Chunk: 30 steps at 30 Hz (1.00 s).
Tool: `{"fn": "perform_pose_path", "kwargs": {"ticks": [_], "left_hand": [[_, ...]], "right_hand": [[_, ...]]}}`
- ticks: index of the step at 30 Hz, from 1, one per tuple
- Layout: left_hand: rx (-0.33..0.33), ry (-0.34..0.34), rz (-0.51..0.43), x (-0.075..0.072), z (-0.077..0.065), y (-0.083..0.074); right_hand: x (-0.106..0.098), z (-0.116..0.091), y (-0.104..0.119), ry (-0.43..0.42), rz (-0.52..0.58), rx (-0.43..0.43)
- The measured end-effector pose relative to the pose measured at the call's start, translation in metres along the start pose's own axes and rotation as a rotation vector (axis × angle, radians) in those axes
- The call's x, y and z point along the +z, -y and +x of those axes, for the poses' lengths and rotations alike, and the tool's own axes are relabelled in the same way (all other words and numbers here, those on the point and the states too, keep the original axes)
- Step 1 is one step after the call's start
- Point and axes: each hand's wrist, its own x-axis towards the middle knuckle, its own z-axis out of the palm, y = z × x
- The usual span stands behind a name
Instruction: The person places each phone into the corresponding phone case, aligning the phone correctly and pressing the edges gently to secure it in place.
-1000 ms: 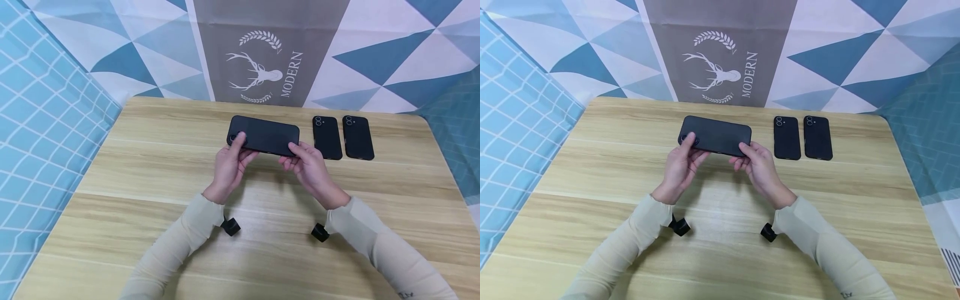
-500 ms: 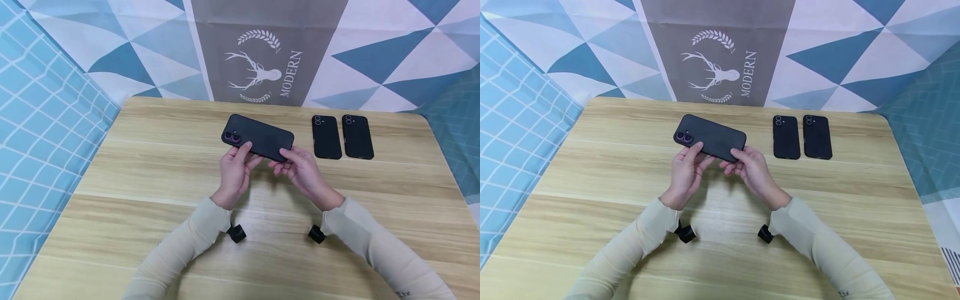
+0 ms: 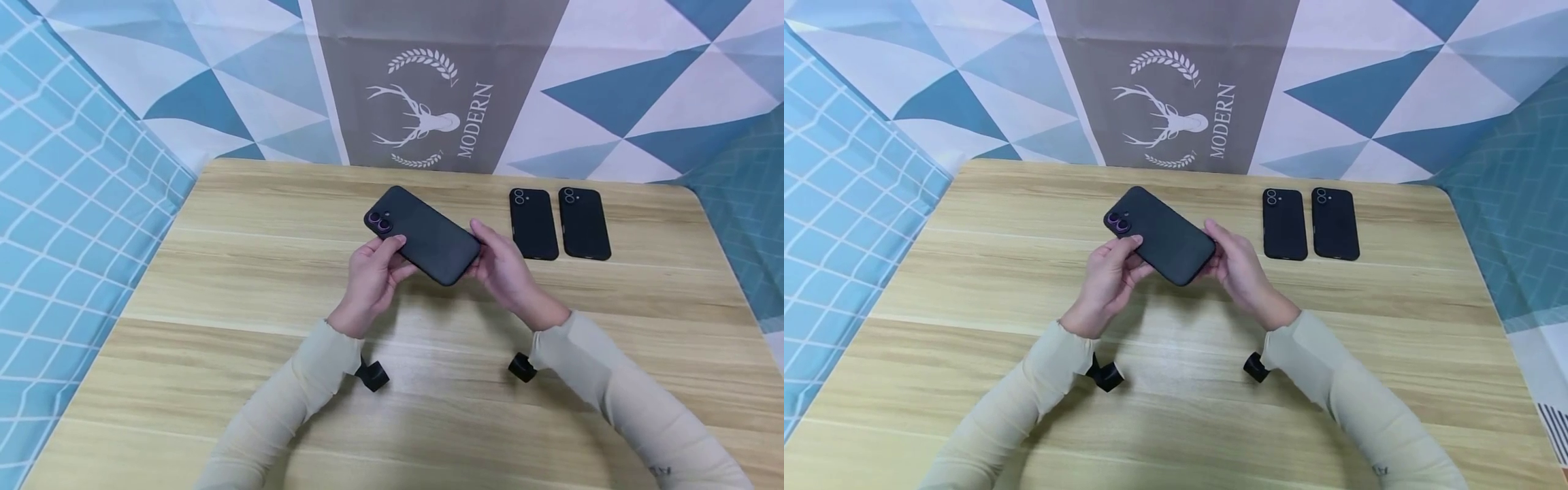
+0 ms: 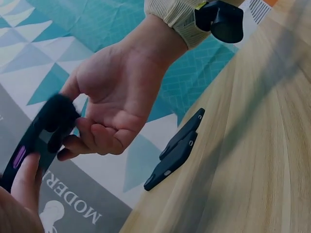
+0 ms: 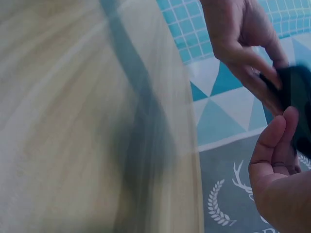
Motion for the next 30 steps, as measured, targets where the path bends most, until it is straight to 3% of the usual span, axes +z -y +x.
{"fn": "perform_pose_path", "kwargs": {"ticks": [5, 13, 24, 30], "left_hand": [[-0.112, 0.075, 0.094, -0.001, -0.001, -0.002], [-0.204, 0.146, 0.237, 0.0, -0.003, 0.0], [-0.314, 0.25, 0.333, 0.0, -0.003, -0.002], [-0.329, 0.274, 0.351, 0.001, -0.003, -0.003]], "right_hand": [[0.0, 0.003, 0.007, -0.043, -0.1, 0.046], [-0.003, 0.007, 0.017, 0.079, -0.302, 0.184], [-0.006, 0.008, 0.019, 0.107, -0.291, 0.216], [-0.007, 0.003, 0.017, 0.037, -0.205, 0.193]]}}
